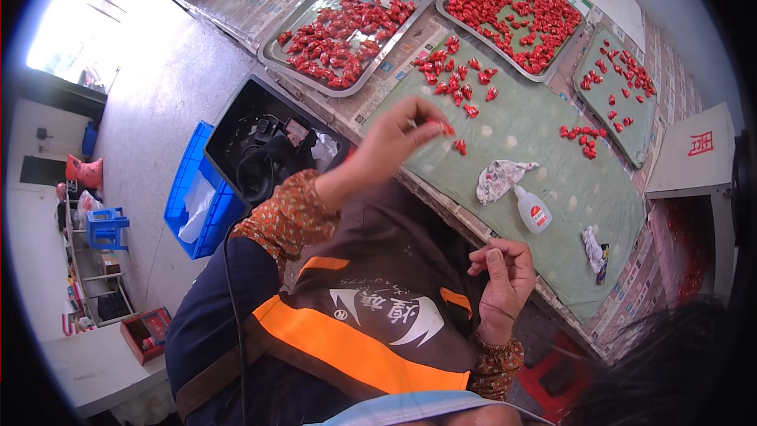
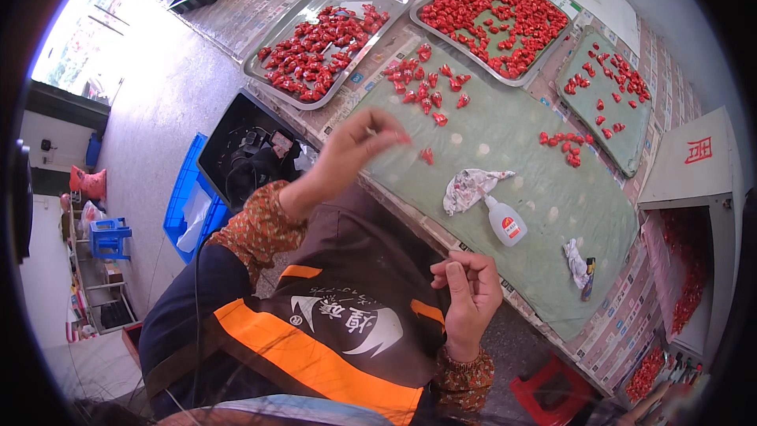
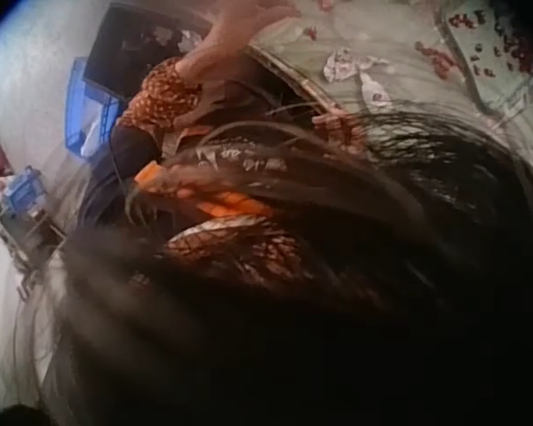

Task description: The person glues small red plastic components together with a glue bottle, assembling them into a finished toy.

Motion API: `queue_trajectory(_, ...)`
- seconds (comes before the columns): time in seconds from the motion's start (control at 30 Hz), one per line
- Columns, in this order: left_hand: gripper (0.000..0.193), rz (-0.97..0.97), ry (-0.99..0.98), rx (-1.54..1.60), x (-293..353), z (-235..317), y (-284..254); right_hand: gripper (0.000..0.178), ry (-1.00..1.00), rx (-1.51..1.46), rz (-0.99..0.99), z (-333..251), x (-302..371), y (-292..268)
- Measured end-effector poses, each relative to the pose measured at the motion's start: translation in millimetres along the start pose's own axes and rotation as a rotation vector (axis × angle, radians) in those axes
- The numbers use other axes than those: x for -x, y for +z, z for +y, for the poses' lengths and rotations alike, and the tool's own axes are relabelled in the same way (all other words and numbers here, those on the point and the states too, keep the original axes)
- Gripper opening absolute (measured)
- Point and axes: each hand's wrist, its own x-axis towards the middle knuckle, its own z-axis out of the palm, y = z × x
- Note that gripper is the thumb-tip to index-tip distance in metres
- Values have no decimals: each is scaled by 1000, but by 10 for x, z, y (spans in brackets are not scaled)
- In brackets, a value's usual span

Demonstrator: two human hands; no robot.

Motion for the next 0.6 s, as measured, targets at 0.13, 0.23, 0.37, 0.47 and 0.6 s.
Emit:
queue_trajectory(0.13, 17, 378, 112, -434, -603, -102, -798, 13, 18, 43, 35, 26, 36, -72)
queue_trajectory(0.23, 23, 507, 89, -792, -805, -147, -1138, 13, 33, 67, 71, 73, 82, -100)
queue_trajectory(0.37, 27, 557, -24, -972, -935, -267, -1273, 13, 52, 77, 93, 126, 117, -114)
queue_trajectory(0.47, 27, 533, -130, -1013, -1005, -330, -1221, 13, 56, 87, 94, 133, 123, -110)
queue_trajectory(0.6, 28, 496, -159, -1059, -1018, -414, -1214, 12, 51, 99, 64, 125, 122, -110)
